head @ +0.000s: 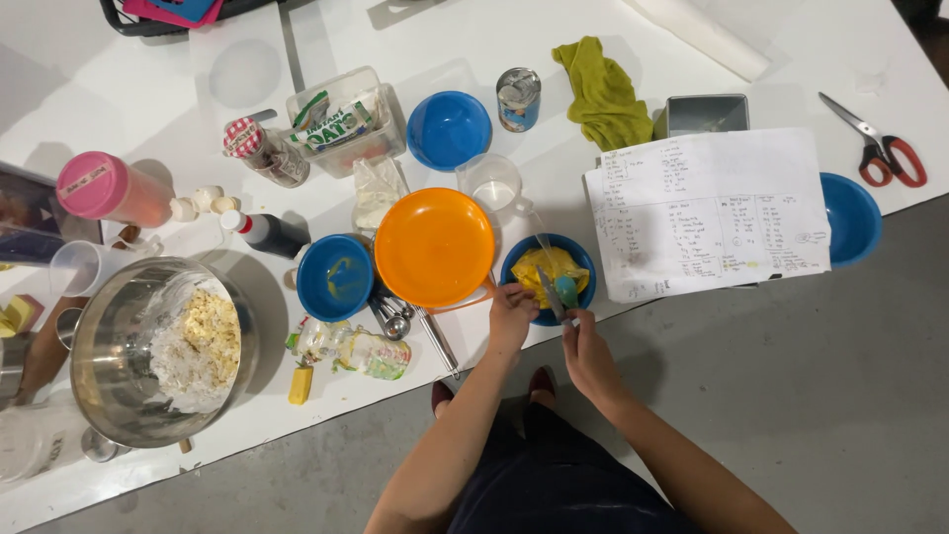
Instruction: Preparing dough by weighing, cutting butter, and mixing it with dry ingredients.
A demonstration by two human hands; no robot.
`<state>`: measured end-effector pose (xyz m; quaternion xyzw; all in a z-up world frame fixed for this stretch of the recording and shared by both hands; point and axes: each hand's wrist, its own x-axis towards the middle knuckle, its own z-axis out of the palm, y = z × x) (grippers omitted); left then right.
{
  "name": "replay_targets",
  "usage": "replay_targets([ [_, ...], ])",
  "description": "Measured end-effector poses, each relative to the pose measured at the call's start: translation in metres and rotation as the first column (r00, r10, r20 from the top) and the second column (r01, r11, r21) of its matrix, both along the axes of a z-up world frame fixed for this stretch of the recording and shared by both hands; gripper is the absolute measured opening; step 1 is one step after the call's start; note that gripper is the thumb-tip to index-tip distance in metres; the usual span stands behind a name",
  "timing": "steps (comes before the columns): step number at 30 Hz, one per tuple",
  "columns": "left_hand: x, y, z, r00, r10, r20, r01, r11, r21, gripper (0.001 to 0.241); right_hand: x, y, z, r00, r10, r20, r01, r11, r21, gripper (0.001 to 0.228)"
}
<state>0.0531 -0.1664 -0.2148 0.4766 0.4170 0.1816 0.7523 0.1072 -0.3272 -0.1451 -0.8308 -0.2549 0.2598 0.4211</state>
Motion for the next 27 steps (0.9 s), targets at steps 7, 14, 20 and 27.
replay_targets([
  [7, 0.005, 0.008, 0.024, 0.999, 0.027, 0.018, -0.021, 0.965, -0.262, 0.034, 0.0, 0.006, 0.007, 0.992, 0.078, 0.096, -0.068, 0.993, -0.097, 0.04],
  [14, 0.008, 0.011, 0.037, 0.999, -0.007, 0.045, 0.02, 0.957, -0.289, 0.037, -0.005, -0.003, 0.019, 0.989, 0.141, 0.054, -0.135, 0.986, -0.1, 0.034],
  [20, 0.003, 0.015, 0.03, 0.998, -0.018, 0.059, 0.035, 0.949, -0.315, 0.038, -0.008, -0.03, 0.024, 0.984, 0.108, -0.141, -0.135, 0.97, -0.203, 0.032],
  [27, -0.06, 0.003, 0.052, 0.991, -0.126, 0.048, 0.125, 0.992, 0.017, 0.04, -0.003, -0.073, 0.036, 0.894, -0.028, -0.447, -0.008, 0.997, -0.077, 0.044],
])
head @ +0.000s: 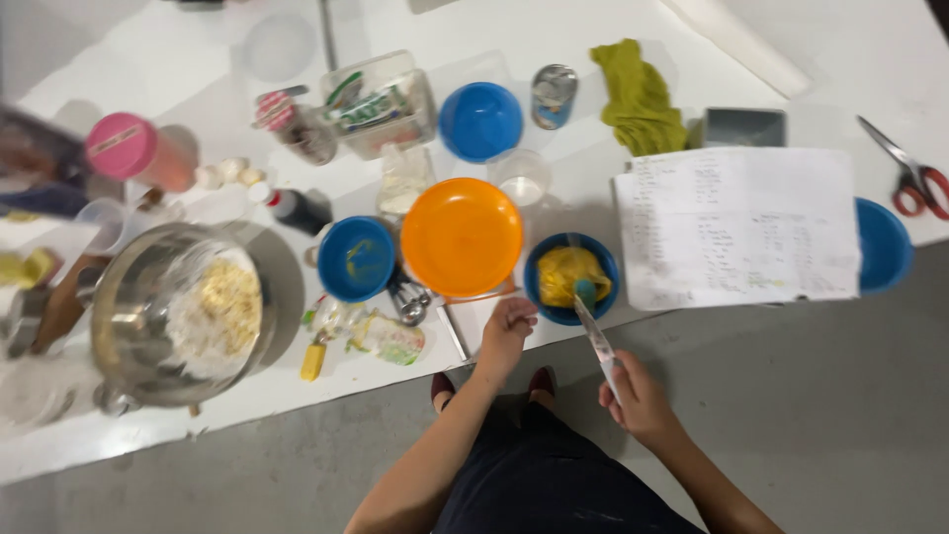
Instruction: Preparing dough by weighing, cutting butter, and mixing it with dry ingredients.
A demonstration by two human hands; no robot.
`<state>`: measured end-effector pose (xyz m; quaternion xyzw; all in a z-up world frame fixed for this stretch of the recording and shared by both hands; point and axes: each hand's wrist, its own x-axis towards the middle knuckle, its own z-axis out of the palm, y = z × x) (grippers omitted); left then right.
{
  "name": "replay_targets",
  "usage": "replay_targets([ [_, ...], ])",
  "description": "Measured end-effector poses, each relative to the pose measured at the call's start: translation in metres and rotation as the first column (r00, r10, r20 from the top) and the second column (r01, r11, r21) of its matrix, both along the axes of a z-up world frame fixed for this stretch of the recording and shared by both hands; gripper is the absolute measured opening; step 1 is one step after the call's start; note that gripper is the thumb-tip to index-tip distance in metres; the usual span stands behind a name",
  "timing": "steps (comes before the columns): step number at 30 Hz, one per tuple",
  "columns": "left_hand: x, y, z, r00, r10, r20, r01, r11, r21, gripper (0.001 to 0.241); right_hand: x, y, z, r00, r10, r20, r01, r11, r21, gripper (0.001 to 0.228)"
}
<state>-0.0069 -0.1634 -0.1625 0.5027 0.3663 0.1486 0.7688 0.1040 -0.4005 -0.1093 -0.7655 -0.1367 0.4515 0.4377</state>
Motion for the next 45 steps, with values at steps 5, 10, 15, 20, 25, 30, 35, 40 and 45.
replay_targets([
  [5, -0.094, 0.003, 0.022, 0.98, 0.189, -0.07, -0.17, 0.962, 0.215, 0.034, -0.008, 0.015, -0.006, 0.976, 0.173, -0.134, -0.158, 0.981, 0.114, 0.047],
  [10, -0.176, 0.037, -0.008, 0.873, 0.434, -0.222, -0.318, 0.852, 0.416, 0.031, -0.044, 0.067, 0.017, 0.919, 0.355, 0.17, -0.367, 0.929, 0.043, 0.043],
  [15, -0.263, 0.096, 0.019, 0.465, 0.829, -0.312, -0.017, 0.36, 0.933, 0.052, -0.097, 0.133, 0.072, 0.733, 0.533, 0.422, -0.575, 0.817, -0.033, 0.045],
  [20, -0.288, 0.151, 0.033, 0.483, 0.746, -0.459, 0.133, 0.455, 0.88, 0.057, -0.132, 0.169, 0.067, 0.727, 0.46, 0.511, -0.574, 0.814, 0.084, 0.038],
  [25, -0.307, 0.183, -0.017, 0.551, 0.662, -0.508, 0.223, 0.47, 0.854, 0.045, -0.157, 0.2, 0.084, 0.761, 0.49, 0.425, -0.552, 0.834, 0.027, 0.034],
  [30, -0.322, 0.197, -0.022, 0.607, 0.595, -0.528, 0.198, 0.53, 0.825, 0.041, -0.172, 0.214, 0.058, 0.777, 0.493, 0.392, -0.545, 0.838, 0.025, 0.033],
  [35, -0.348, 0.205, -0.039, 0.763, 0.465, -0.449, -0.032, 0.721, 0.692, 0.032, -0.196, 0.237, 0.054, 0.829, 0.462, 0.314, -0.487, 0.873, 0.002, 0.028],
  [40, -0.346, 0.191, -0.019, 0.818, 0.211, -0.534, 0.031, 0.912, 0.408, 0.042, -0.213, 0.253, 0.054, 0.865, 0.41, 0.289, -0.421, 0.907, -0.026, 0.03],
  [45, -0.307, 0.2, -0.007, 0.934, 0.128, -0.334, 0.087, 0.825, 0.558, 0.04, -0.228, 0.265, 0.06, 0.867, 0.385, 0.318, -0.383, 0.921, -0.07, 0.035],
])
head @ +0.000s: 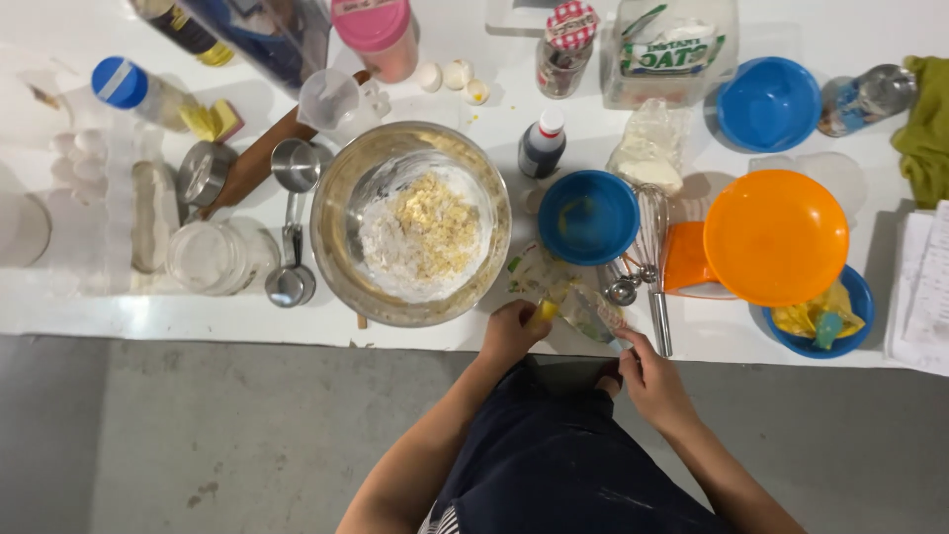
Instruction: Preparing dough by weighing, cutting butter, and mixing it with dry ingredients.
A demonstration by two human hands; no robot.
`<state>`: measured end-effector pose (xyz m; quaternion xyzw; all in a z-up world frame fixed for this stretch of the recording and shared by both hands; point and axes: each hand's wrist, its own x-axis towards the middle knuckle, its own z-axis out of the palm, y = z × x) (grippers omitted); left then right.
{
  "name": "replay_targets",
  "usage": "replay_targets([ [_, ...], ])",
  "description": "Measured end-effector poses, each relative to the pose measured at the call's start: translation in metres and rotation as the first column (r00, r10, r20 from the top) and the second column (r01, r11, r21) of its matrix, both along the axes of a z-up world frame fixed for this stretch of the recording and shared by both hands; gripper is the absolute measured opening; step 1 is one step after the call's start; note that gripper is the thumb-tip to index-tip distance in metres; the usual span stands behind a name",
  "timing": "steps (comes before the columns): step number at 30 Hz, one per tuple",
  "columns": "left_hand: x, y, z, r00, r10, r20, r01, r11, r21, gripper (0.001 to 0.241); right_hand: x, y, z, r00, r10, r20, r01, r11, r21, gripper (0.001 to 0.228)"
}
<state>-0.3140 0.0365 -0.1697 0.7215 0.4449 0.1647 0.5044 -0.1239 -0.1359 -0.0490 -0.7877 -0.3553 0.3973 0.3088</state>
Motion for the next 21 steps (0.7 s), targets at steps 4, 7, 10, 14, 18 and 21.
replay_targets([
  [4, 0.008, 0.008, 0.043, 0.999, -0.047, 0.008, 0.047, 0.994, -0.1, 0.042, -0.01, 0.002, 0.01, 0.997, -0.033, 0.065, 0.03, 0.999, 0.043, 0.038],
  [7, 0.009, 0.011, 0.071, 0.992, -0.065, 0.106, 0.075, 0.993, -0.094, 0.041, -0.013, -0.001, 0.014, 0.996, -0.058, 0.069, 0.046, 0.985, 0.166, 0.041],
  [10, 0.015, 0.014, 0.093, 0.99, -0.09, 0.105, 0.112, 0.965, -0.235, 0.041, -0.013, -0.002, 0.02, 0.991, -0.108, 0.082, 0.102, 0.992, 0.077, 0.039],
  [14, 0.032, 0.018, 0.036, 0.981, -0.186, -0.047, 0.191, 0.96, 0.203, 0.037, -0.011, 0.002, 0.021, 0.992, -0.119, 0.051, 0.118, 0.993, 0.025, 0.041],
  [18, 0.056, 0.02, -0.028, 0.955, -0.214, -0.206, 0.284, 0.858, 0.428, 0.037, -0.006, 0.006, -0.005, 0.997, 0.015, 0.077, -0.016, 1.0, 0.015, 0.045],
  [21, 0.056, 0.02, -0.005, 0.954, -0.193, -0.232, 0.276, 0.865, 0.418, 0.044, -0.004, 0.013, -0.027, 0.945, 0.123, 0.303, -0.223, 0.92, 0.321, 0.047],
])
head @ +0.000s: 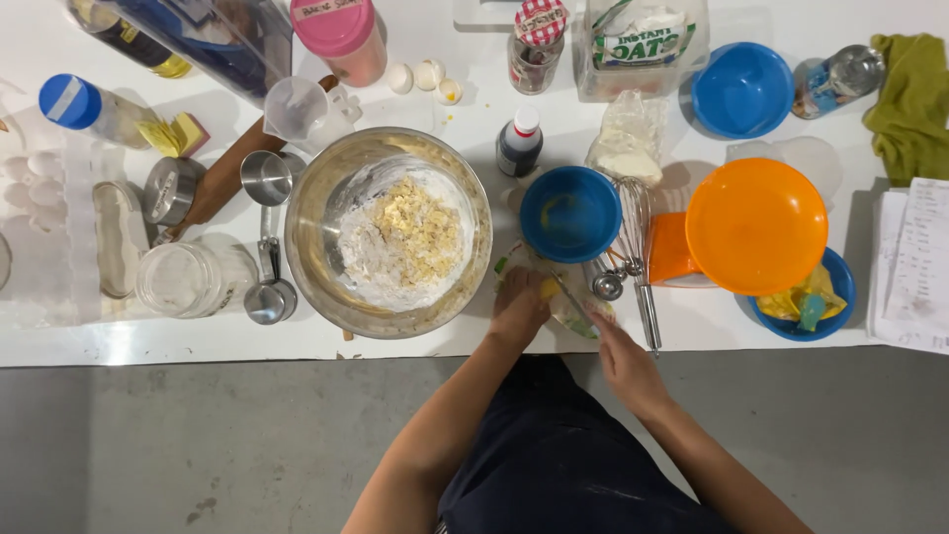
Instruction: Preparing dough by weighing, cutting butter, and mixing it with dry ingredients.
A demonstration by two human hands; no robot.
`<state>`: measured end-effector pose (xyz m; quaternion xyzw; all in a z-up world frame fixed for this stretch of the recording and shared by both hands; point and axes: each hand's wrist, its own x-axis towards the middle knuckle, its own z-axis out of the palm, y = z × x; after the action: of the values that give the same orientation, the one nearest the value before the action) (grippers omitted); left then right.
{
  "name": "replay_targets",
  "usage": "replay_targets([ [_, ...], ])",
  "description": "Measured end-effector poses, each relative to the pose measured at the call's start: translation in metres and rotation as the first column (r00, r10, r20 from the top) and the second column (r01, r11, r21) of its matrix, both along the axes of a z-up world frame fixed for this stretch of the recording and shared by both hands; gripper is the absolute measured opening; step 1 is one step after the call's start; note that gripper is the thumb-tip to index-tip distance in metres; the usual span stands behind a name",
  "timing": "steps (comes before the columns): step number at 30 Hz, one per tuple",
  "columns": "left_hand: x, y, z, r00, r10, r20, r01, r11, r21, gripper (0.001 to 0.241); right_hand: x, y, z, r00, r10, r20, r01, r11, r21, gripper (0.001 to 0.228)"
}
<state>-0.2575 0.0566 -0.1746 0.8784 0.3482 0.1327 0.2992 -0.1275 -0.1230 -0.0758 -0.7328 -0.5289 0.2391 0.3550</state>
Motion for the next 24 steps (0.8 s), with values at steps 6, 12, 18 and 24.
replay_targets([
  [6, -0.013, 0.002, 0.028, 0.999, 0.044, -0.016, -0.045, 0.997, -0.066, 0.04, -0.004, 0.008, -0.035, 1.0, 0.003, -0.019, -0.006, 0.979, -0.202, 0.057],
  [12, -0.014, -0.004, 0.016, 0.996, 0.071, -0.062, -0.075, 0.994, -0.078, 0.043, -0.007, 0.012, -0.05, 0.999, 0.018, 0.051, -0.008, 0.981, -0.194, 0.058],
  [18, -0.018, -0.007, 0.014, 0.997, 0.053, -0.059, -0.058, 0.995, -0.086, 0.044, -0.007, 0.012, -0.043, 0.998, 0.046, 0.05, -0.033, 0.969, -0.244, 0.061],
  [24, -0.018, -0.008, 0.016, 0.996, 0.034, -0.085, -0.04, 0.997, -0.067, 0.045, -0.003, 0.01, -0.054, 0.989, 0.098, 0.113, -0.077, 0.981, -0.181, 0.065],
])
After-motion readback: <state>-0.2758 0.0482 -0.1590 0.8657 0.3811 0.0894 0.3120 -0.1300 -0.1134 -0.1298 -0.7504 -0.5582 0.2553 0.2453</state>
